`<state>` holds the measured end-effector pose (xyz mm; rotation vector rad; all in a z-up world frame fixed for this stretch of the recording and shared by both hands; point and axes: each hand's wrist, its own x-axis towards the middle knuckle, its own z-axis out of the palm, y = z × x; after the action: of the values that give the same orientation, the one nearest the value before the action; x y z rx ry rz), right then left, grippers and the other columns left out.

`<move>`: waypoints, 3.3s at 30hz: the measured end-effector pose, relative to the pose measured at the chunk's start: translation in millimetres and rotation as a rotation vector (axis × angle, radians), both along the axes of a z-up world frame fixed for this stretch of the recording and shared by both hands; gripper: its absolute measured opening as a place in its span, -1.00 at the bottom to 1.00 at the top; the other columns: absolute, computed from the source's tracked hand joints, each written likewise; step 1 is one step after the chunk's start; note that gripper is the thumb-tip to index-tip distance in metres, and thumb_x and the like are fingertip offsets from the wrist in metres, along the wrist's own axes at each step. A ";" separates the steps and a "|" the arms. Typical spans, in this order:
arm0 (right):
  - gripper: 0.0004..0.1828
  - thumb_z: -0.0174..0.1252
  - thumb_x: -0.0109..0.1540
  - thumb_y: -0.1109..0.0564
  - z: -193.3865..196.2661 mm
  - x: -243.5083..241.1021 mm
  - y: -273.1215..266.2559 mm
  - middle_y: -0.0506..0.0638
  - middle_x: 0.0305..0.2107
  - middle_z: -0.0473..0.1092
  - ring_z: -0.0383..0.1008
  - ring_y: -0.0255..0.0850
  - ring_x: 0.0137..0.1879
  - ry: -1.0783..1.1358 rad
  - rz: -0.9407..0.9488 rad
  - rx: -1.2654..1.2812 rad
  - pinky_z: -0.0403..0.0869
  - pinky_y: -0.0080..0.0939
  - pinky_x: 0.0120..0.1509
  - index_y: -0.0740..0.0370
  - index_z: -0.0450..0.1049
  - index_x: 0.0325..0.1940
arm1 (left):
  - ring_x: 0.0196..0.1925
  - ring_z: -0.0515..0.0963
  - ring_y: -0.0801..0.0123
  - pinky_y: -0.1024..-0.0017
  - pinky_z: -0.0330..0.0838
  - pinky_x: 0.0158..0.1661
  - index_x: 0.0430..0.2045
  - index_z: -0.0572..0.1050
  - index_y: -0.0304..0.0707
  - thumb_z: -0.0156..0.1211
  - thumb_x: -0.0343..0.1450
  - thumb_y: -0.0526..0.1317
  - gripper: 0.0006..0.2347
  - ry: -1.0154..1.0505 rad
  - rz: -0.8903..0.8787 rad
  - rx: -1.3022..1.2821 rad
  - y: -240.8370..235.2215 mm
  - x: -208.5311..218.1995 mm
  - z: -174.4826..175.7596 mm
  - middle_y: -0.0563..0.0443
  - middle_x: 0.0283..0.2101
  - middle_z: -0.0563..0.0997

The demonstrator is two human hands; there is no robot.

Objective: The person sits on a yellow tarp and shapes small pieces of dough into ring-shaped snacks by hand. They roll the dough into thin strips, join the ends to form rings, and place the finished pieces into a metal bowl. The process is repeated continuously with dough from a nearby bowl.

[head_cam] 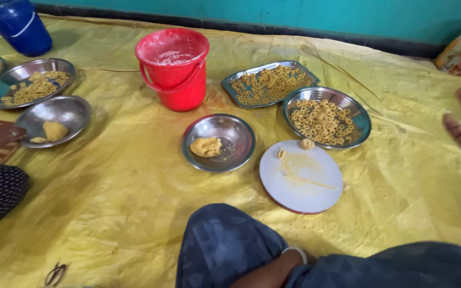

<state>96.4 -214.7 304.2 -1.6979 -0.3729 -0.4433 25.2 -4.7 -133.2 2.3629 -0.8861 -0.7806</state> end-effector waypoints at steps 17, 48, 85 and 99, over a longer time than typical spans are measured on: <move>-0.59 -0.01 0.31 -0.04 -337.2 141.2 37.4 -0.06 0.09 0.49 0.52 -0.14 0.16 0.693 -0.239 0.452 0.34 0.06 0.24 -0.04 0.40 0.24 | -0.29 0.65 -0.01 0.07 0.52 -0.21 -0.28 0.62 -0.21 0.14 0.47 -0.22 -0.87 -0.305 0.684 -0.180 66.5 163.0 -12.7 -0.21 -0.32 0.68; -0.84 0.31 0.08 0.12 -383.9 103.1 137.7 -0.17 -0.24 0.54 0.48 -0.17 0.01 -0.060 -0.294 -0.971 0.29 0.13 0.23 -0.07 0.66 -0.27 | -0.68 0.59 0.43 0.45 0.46 -0.62 -0.37 0.63 -0.39 0.17 0.47 -0.20 -0.80 0.309 1.103 -0.615 87.1 186.8 40.8 -0.05 -0.61 0.65; -0.69 0.29 0.27 -0.13 -327.6 116.4 58.8 -0.07 -0.17 0.60 0.58 -0.10 0.03 0.508 -0.501 -1.053 0.27 0.23 0.43 -0.30 0.62 0.11 | -0.08 0.59 0.10 0.20 0.56 -0.14 -0.43 0.61 -0.18 0.26 0.31 -0.41 -0.91 -0.655 0.749 -0.102 88.5 177.2 43.8 -0.02 -0.27 0.59; -0.85 0.33 0.15 0.02 -403.1 125.4 39.5 -0.11 -0.16 0.56 0.59 -0.10 -0.02 0.626 -0.398 -1.132 0.54 0.01 0.09 -0.24 0.70 -0.22 | -0.30 0.67 0.49 0.54 0.63 -0.24 -0.25 0.63 -0.45 0.24 0.32 -0.57 -0.81 0.249 1.166 -1.033 93.4 202.4 -7.5 0.00 -0.32 0.70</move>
<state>221.8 -175.2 -98.9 -2.9067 0.2621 0.0990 227.6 88.7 -140.7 1.3786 0.2612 -0.0397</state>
